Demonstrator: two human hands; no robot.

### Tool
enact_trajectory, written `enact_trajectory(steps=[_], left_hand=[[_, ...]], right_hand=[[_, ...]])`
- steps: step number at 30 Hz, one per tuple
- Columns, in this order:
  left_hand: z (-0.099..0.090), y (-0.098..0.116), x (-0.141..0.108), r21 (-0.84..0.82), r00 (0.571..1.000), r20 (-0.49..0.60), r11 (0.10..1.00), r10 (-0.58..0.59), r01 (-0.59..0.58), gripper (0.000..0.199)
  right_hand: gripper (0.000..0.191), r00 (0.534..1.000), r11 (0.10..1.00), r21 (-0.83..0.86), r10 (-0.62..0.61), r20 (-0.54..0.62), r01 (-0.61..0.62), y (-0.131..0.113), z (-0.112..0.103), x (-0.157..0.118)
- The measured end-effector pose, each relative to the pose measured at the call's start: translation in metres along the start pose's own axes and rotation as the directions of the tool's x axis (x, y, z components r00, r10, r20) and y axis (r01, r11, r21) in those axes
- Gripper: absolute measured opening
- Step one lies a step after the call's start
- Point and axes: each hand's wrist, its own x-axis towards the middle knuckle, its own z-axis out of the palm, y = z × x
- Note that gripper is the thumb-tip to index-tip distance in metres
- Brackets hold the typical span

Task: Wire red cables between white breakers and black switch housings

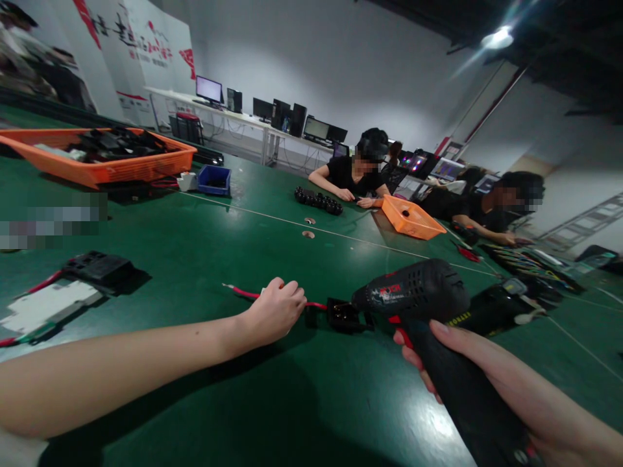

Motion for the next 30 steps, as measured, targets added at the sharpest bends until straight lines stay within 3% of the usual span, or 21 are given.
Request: enact_trajectory(steps=[20,30], left_hand=[[-0.0071,0.0001,-0.0013,0.073,0.999,0.004,0.996,0.041,-0.041,0.014],[0.0027,-0.001,-0.0028,0.08,0.998,-0.037,0.996,0.051,-0.048,0.011]], right_hand=[[0.047,0.995,0.998,0.07,-0.001,0.095,-0.006,-0.001,-0.0047,0.007],[0.045,0.997,0.997,0.074,0.005,0.071,-0.01,-0.0014,-0.0047,0.0041]])
